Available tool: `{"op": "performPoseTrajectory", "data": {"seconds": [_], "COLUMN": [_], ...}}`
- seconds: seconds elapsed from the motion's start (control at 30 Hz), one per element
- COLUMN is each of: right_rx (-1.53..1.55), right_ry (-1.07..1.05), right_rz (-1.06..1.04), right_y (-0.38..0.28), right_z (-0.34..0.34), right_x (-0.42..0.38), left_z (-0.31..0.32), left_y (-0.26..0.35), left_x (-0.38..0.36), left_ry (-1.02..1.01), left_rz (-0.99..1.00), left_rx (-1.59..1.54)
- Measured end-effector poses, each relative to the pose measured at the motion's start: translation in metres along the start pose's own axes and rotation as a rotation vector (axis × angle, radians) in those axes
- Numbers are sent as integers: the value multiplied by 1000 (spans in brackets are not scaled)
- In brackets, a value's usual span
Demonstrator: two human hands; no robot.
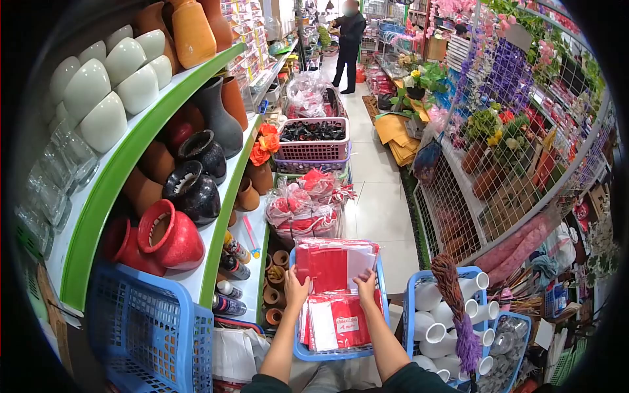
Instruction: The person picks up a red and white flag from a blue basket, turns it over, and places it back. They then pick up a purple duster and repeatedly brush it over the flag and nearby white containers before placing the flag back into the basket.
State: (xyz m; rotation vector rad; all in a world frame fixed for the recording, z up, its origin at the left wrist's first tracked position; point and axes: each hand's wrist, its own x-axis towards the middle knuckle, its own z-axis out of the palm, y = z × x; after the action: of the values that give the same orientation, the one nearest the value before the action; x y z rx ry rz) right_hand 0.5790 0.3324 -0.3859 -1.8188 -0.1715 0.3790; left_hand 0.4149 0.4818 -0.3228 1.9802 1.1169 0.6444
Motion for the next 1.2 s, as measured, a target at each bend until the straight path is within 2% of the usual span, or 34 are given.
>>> {"op": "performPoseTrajectory", "data": {"seconds": [0.1,0.13,0.17,0.23,0.37,0.47,0.6,0.67,0.7,0.77,0.83,0.9,0.97,1.03,1.1,1.13,1.17,1.2], "right_rx": [330,265,267,249,306,149,210,472,472,720,795,718,695,584,629,579,529,506], "right_ry": [-34,-33,-34,-65,-125,-86,-187,-406,-411,-744,-744,-637,-579,-436,-405,-377,-349,-295], "right_rz": [183,159,156,141,211,169,126,301,294,357,348,140,79,-58,-91,-137,-183,-214], "right_y": [23,29,34,25,22,27,13,-20,-30,-49,-69,-87,-119,-137,-153,-162,-167,-167], "right_z": [11,15,15,13,4,1,-8,-18,-23,-32,-42,-55,-83,-110,-140,-156,-169,-179], "right_x": [-5,-6,-6,-11,-7,-2,-6,-22,-27,-38,-51,-61,-78,-91,-107,-118,-127,-136], "left_z": [-2,-4,1,9,5,-5,-32,-50,-58,-71,-88,-96,-106,-114,-111,-116,-115,-117], "left_y": [9,15,15,22,28,35,69,85,96,113,134,133,141,135,132,140,149,162], "left_x": [-9,-12,-15,-24,-34,-41,-47,-50,-54,-63,-81,-96,-115,-136,-161,-178,-196,-215], "left_ry": [-113,-262,-259,-149,-269,-341,-424,-444,-470,-434,-341,-251,-184,-195,-131,-218,-195,-250], "left_rz": [39,78,81,321,206,133,101,54,0,-67,-37,-35,-55,-30,-44,-109,110,85], "left_rx": [-2,4,4,-111,-240,-425,-627,-752,-877,-1082,-1172,-1230,-1336,-1277,-1350,-1474,-1430,-1570]}}
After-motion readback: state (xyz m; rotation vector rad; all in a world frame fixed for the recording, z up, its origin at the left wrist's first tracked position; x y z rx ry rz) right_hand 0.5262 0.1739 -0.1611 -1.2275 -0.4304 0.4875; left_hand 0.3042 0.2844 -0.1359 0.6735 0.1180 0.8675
